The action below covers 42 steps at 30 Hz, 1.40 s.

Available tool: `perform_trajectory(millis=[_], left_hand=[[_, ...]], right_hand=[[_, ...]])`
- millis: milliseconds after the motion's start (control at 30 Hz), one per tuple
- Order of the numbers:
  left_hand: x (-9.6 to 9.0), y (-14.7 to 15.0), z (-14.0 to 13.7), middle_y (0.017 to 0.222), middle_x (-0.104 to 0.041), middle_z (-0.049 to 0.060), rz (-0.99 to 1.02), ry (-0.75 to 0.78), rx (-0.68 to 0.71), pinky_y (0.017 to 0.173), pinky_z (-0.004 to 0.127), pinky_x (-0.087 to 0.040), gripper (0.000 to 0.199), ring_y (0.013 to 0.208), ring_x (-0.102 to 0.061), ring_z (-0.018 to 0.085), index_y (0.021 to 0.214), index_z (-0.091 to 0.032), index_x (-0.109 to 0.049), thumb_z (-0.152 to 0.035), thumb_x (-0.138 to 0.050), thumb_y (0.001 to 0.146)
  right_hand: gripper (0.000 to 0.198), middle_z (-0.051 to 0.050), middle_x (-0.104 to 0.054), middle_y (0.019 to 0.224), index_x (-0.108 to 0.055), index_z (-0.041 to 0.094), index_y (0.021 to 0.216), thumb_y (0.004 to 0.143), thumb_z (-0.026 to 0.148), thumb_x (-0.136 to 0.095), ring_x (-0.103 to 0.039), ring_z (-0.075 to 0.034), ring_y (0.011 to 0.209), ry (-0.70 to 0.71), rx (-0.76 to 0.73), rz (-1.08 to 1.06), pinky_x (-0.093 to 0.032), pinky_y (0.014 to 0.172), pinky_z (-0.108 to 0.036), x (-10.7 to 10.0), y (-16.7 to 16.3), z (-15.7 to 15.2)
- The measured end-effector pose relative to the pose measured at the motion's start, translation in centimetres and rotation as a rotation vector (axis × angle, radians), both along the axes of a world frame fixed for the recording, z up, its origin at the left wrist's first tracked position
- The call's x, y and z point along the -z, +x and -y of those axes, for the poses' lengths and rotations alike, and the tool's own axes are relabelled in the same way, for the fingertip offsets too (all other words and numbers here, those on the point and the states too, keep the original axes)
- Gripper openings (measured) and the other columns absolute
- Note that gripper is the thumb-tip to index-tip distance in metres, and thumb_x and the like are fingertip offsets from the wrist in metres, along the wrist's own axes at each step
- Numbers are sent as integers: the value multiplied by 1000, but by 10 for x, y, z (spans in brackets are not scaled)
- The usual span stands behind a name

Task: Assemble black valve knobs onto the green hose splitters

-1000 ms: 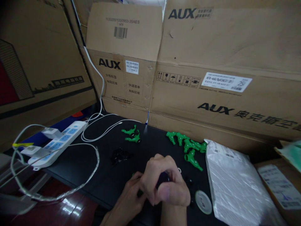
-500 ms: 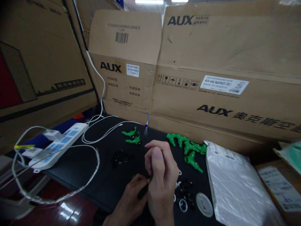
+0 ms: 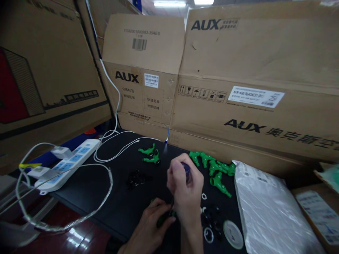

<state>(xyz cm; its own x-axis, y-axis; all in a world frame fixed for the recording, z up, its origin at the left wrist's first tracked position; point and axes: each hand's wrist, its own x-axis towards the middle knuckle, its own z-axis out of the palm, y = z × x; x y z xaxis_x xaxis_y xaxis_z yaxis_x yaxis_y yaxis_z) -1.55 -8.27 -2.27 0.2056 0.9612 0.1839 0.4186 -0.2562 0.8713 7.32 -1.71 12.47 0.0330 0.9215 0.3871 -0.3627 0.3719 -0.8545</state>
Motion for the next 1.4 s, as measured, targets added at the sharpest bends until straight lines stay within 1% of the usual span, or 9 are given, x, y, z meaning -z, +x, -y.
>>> perform_trajectory(millis=[100,167,433,567,733,900,967,1133,1400], left_hand=[[6,0,-1,99,-76,6,3,45,-1,87,37,-58,36,98,-68,24,117,-22,-73,-4,-69,86],[7,0,-2,99,-76,6,9,48,-7,86,37,-58,38,97,-68,24,118,-22,-73,-3,-69,85],[1,-2,-1,106,-74,6,28,30,6,93,34,-56,28,102,-68,22,114,-24,-75,-11,-70,90],[2,-2,-1,104,-74,8,8,17,9,93,35,-57,28,100,-69,23,116,-22,-75,-13,-70,90],[4,-1,-1,108,-76,7,38,41,14,93,35,-56,31,102,-68,23,116,-22,-74,-10,-71,88],[13,0,-2,98,-77,6,2,83,27,87,36,-57,35,97,-67,24,116,-22,-74,-7,-70,85],[15,1,-2,98,-76,5,-29,62,35,88,37,-57,35,98,-67,24,116,-23,-75,-6,-69,85],[12,0,-2,101,-73,6,17,-4,9,86,33,-57,35,96,-67,21,115,-24,-76,-6,-71,86],[1,-2,1,106,-72,6,37,-27,22,92,33,-55,29,101,-67,21,116,-25,-75,-13,-69,91]], right_hand=[[24,8,-41,53,-56,20,78,99,32,-59,-36,-7,42,51,658,92,-28,38,-17,1,-12,14],[29,8,-41,51,-58,20,80,103,36,-50,-37,-8,40,74,615,123,-29,37,-17,0,-11,18],[27,4,-49,52,-64,18,80,93,39,-55,-41,-8,37,49,-832,18,-35,38,-20,-8,32,-6],[37,8,-36,42,-51,21,63,96,38,-52,-29,-5,29,205,-1068,-86,-28,33,-16,-4,31,-14],[35,10,-30,48,-53,21,67,94,43,-58,-24,-6,37,78,-655,21,-23,36,-19,2,18,0],[26,7,-43,56,-56,20,75,93,36,-64,-38,-7,45,-26,682,299,-31,42,-19,1,-18,14],[27,6,-44,57,-58,20,78,96,40,-58,-41,-8,46,-11,826,298,-32,43,-20,-1,-28,18],[26,5,-48,55,-62,19,77,97,35,-52,-44,-10,46,-23,329,187,-33,40,-18,-10,-7,16],[30,8,-38,47,-57,20,72,95,35,-48,-30,-5,30,117,-1047,-141,-32,33,-15,-7,34,-12]])
